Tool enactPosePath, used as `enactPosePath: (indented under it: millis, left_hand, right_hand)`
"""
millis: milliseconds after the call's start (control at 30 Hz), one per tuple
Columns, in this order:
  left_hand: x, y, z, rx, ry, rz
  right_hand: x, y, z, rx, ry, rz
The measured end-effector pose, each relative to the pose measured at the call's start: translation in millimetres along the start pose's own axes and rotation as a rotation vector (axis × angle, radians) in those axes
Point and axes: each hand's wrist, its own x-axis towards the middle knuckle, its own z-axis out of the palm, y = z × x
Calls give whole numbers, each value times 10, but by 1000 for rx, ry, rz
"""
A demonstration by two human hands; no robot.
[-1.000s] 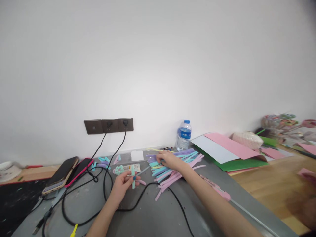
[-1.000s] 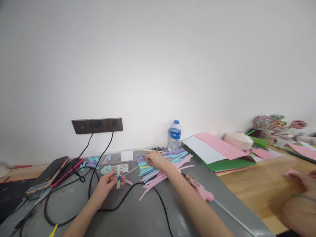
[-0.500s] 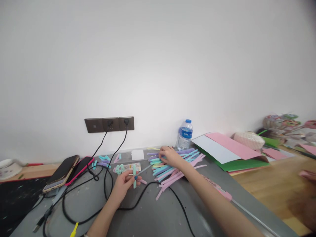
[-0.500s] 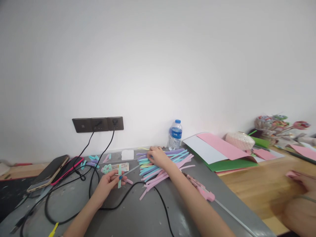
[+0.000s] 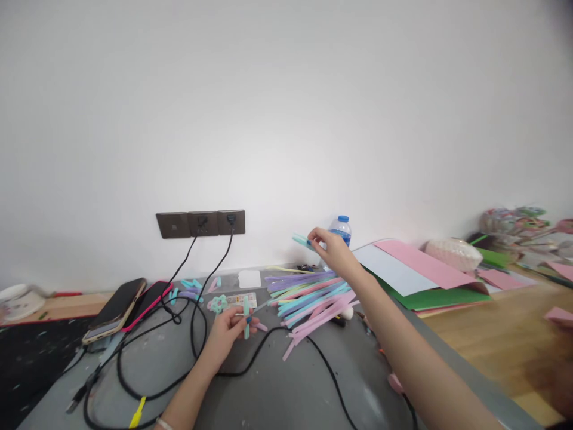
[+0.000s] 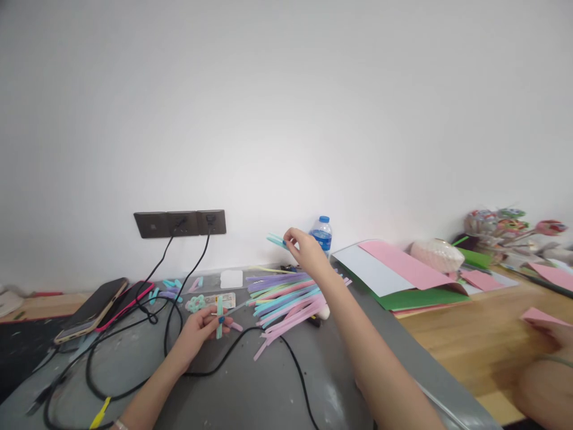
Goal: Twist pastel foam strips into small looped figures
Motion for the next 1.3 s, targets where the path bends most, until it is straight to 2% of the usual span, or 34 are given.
enactPosePath:
  millis: [100,167,233,333,400,533,600,633,667,700,733,800,867,933,1033,1133,1200,1300]
  left_hand:
    - [-5,6,0,-2,-3,1]
    - [-7,9,-2,4,-3,0]
    - [-8,17,-3,11,-4,-7]
    - [-14,32,1,13,-5,-17]
    - [-21,38,4,18,-1,-14]
    - [-27,28,9,17,1,-9]
    - [-25,22,13,12,2,-2]
    - [-25,23,17,8,1,2]
    - [-26,27,22,1,1,7]
    - [-28,34,27,-7,-2,12]
    - [-31,43,32,-14,-7,15]
    - [-38,62,41,-20,-20,22]
    - [-42,72,45,-18,-38,34]
    - [-43,66,45,-15,-51,46]
    - [-39,40,46,-10,-58,79]
    - [-32,26,47,-2,-50,135]
    - [-21,24,40,14,-25,153]
    - [9,10,13,74,59,162]
  right_hand:
    - [36,67,20,-39,-194,-3]
    - [15,72,78,-42,-253,-14]
    - [-27,36,138,-62,-261,-16]
    - [-79,-55,174,-100,-196,-2]
    - [-88,-122,135,-119,-11,7]
    - [-48,-304,-126,-68,632,-52]
    - [-22,-449,-332,3,818,-56]
    - [-12,-533,-440,48,851,-43]
    - [-7,-619,-542,103,838,-24]
    - [-8,-704,-628,170,766,-7]
    - [-16,-784,-689,245,644,1]
    - [-56,-915,-698,391,290,28]
    - [-130,-1002,-519,530,-90,74]
    - [-233,-1048,-153,655,-328,120]
    - [-401,-1053,572,780,-453,180]
    - [-513,-1011,1169,894,-469,258]
    - [-536,-975,1387,952,-430,304]
    - [-530,-942,1511,1025,-418,330]
